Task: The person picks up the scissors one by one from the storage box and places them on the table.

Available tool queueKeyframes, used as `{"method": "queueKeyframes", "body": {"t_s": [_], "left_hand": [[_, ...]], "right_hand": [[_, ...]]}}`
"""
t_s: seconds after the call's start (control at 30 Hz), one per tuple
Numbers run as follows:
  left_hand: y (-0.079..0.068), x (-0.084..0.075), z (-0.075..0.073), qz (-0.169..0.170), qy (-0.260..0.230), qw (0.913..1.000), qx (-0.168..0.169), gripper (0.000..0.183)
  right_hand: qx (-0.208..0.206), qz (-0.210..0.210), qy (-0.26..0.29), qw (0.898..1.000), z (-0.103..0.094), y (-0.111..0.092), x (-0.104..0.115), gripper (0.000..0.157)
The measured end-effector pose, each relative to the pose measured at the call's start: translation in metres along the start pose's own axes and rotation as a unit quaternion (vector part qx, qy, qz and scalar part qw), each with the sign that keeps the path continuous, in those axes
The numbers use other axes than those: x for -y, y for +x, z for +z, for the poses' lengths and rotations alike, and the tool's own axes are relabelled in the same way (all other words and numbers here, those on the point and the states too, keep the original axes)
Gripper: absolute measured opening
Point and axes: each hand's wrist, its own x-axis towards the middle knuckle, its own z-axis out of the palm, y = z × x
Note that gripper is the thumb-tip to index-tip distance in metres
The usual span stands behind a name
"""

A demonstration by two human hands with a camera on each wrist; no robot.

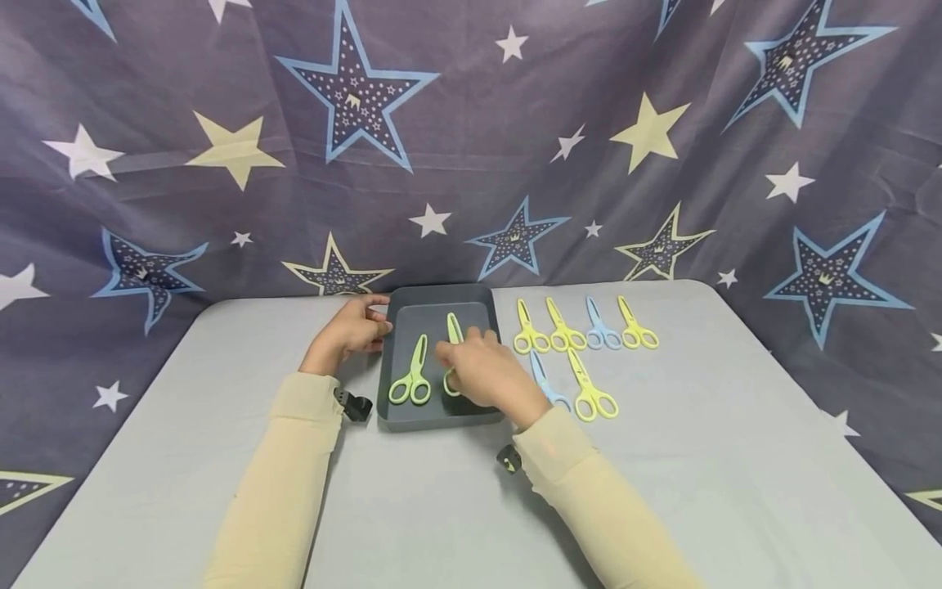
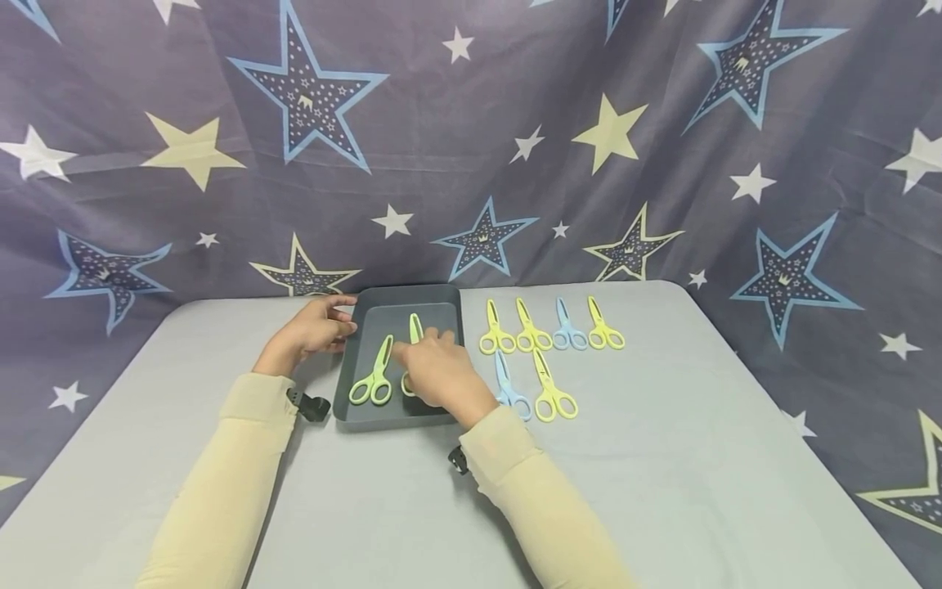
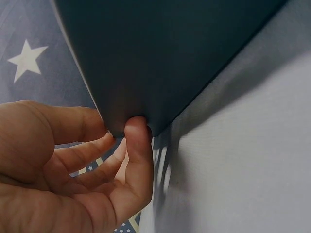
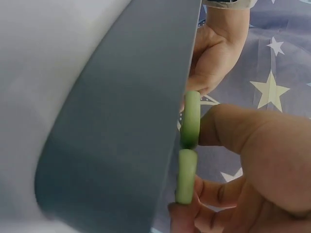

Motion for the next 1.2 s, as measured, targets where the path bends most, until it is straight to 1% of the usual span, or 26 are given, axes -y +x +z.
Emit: {"method": "queueKeyframes", "body": {"t_s": [0.2,0.4,0.6,0.73,0.93,1.2], "left_hand": [[-0.001,-0.002,0.000,0.003,-0.004,1.0000,0.000,0.066],[-0.001,-0.002,0.000,0.003,-0.001,1.0000,-0.002,0.065],[-0.002,-0.001,0.002,0.001,0.010,0.9999,0.000,0.065],[-0.003,-0.002,0.002,0.001,0.006,1.0000,0.000,0.066],[-0.003,-0.001,0.001,0.004,0.003,1.0000,-0.002,0.066],[-0.002,0.000,0.001,0.006,0.000,1.0000,-0.002,0.065]], "right_hand": [[-0.008,0.010,0.005,1.000,-0.006,-0.004,-0.011,0.011],[-0.011,0.016,0.000,1.000,-0.008,-0.008,-0.022,0.011],[-0.023,0.023,-0.003,0.999,-0.008,-0.016,-0.034,0.011],[-0.023,0.034,-0.008,0.999,-0.011,-0.022,-0.043,0.011],[-0.032,0.045,-0.015,0.998,-0.016,-0.032,-0.059,0.013],[-0.040,0.059,-0.029,0.997,-0.016,-0.049,-0.086,0.016]]}}
